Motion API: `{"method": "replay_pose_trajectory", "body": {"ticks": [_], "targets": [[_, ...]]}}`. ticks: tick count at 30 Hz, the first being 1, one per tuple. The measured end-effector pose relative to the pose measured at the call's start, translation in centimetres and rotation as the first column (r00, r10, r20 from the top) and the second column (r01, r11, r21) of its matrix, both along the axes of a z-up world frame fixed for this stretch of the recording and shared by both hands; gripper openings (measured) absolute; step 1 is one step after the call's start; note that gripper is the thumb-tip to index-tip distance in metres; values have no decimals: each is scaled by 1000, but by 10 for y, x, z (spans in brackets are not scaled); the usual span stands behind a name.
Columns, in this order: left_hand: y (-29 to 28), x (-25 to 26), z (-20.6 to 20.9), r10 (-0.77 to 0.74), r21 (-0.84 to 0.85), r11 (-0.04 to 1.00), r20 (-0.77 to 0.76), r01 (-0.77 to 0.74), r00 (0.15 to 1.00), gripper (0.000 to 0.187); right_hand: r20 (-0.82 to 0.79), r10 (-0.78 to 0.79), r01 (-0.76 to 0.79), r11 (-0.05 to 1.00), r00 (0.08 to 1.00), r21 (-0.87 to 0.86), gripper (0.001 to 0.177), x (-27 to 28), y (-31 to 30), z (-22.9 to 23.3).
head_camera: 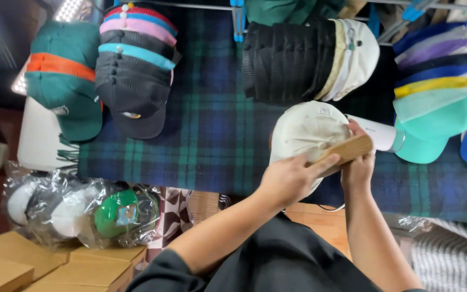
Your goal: The person is using a hair dryer to apply heat and a brush to clean and reshape several baseball caps on a table.
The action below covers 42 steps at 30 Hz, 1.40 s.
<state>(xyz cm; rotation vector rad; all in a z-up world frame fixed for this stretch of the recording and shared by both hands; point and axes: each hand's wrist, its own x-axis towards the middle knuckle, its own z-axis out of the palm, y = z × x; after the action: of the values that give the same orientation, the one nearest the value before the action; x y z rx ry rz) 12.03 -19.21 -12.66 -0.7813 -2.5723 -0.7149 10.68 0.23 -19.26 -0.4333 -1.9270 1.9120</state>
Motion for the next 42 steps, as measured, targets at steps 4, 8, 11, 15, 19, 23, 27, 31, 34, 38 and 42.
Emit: {"method": "replay_pose_trajectory", "body": {"ticks": [4, 8, 11, 15, 19, 23, 27, 31, 34, 38, 42], "targets": [[-1, -33, -2, 92, 71, 993, 88, -99, 992, 16, 107, -72, 64, 995, 992, 78, 15, 10, 3, -12], [-29, -50, -40, 211, 216, 924, 405, -317, 890, 27, 110, -31, -44, 783, 993, 620, 32, 3, 12, 9], [-60, -42, -46, 112, 264, 859, 739, -438, 664, 46, 133, 115, -176, 709, 984, 683, 37, -22, 8, 37], [-95, -15, -60, 0, 139, 877, 958, -461, 288, 53, 221, 253, -314, 428, 942, 847, 34, -62, 9, 7], [-109, 3, -38, -79, 240, 830, 944, -504, 319, 52, 293, 250, -366, 327, 923, 871, 38, -61, -4, 20], [-92, 17, -52, -203, 372, 794, 908, -480, 368, 54, 311, 270, -391, 329, 911, 860, 39, -59, -1, 24], [-113, 3, -53, -115, 257, 824, 949, -506, 295, 54, 307, 272, -388, 326, 912, 862, 40, -60, -2, 24], [-102, -4, -40, -278, 445, 784, 875, -434, 396, 52, 197, 300, -308, 390, 933, 868, 35, -56, -10, 27], [-101, -15, -92, -193, 360, 850, 891, -383, 411, 53, 12, 282, -114, 350, 959, 930, 26, -48, -6, 23], [-138, -24, -142, -119, 264, 856, 937, -445, 328, 51, -53, 249, -61, 432, 967, 900, 28, -30, -15, 24], [-172, -9, -167, -105, 225, 801, 965, -556, 239, 34, 54, 124, -117, 593, 991, 797, 39, 5, -23, 19]]}}
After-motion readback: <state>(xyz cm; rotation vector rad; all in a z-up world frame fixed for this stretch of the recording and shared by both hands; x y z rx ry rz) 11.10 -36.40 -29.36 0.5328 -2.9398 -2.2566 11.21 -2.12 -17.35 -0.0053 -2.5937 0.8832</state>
